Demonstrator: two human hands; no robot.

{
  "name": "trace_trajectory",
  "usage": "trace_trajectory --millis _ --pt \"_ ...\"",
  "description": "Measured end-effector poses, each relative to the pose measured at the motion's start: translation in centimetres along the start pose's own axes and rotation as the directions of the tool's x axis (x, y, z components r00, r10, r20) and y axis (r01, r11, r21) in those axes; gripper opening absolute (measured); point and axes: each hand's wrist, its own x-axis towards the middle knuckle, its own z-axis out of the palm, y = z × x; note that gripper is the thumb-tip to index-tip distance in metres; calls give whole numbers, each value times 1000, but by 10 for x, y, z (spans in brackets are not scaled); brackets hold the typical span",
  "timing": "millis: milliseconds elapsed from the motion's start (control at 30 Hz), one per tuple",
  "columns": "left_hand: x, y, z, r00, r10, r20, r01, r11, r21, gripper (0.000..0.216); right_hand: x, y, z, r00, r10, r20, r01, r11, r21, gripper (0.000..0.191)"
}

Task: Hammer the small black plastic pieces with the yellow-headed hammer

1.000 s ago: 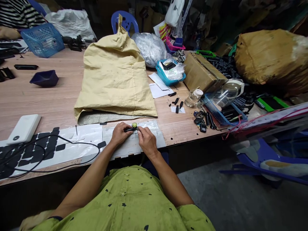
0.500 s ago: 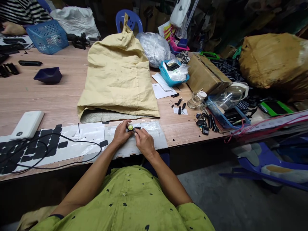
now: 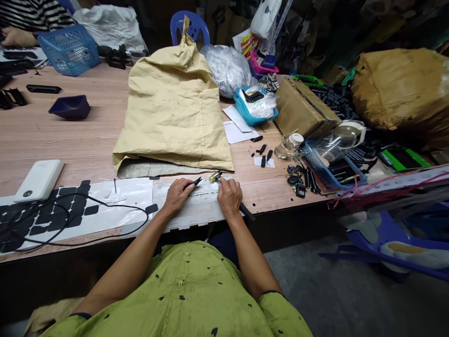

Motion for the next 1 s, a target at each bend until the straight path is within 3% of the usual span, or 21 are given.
trace_trajectory --millis 267,367,533,667,767,867,933,1000 --pt "2 -2 -6 999 -7 50 5 999 46 30 -1 -10 3 999 -22 41 26 994 -107 27" --pt "-14 3 -13 987 72 145 -79 996 43 31 0 -10 4 998 -17 53 22 993 -113 27" --pt "-66 14 -15 887 332 321 -354 935 10 20 0 -12 5 998 -10 68 17 994 -106 28" --pt "-91 19 -10 840 382 386 -451 886 106 15 0 -14 5 998 -9 67 16 994 -107 27" --pt "-96 22 -7 835 380 398 -472 866 164 20 0 -15 5 998 -11 57 17 994 -107 27" --pt "-94 22 -9 838 388 384 -462 879 118 21 0 -15 6 999 -15 48 20 994 -109 27" --pt "-86 21 -11 865 373 335 -416 907 63 18 -1 -15 7 999 -18 46 23 994 -108 26" --pt "-68 19 -15 921 302 245 -320 947 37 15 -1 -15 8 999 -18 45 23 994 -108 26"
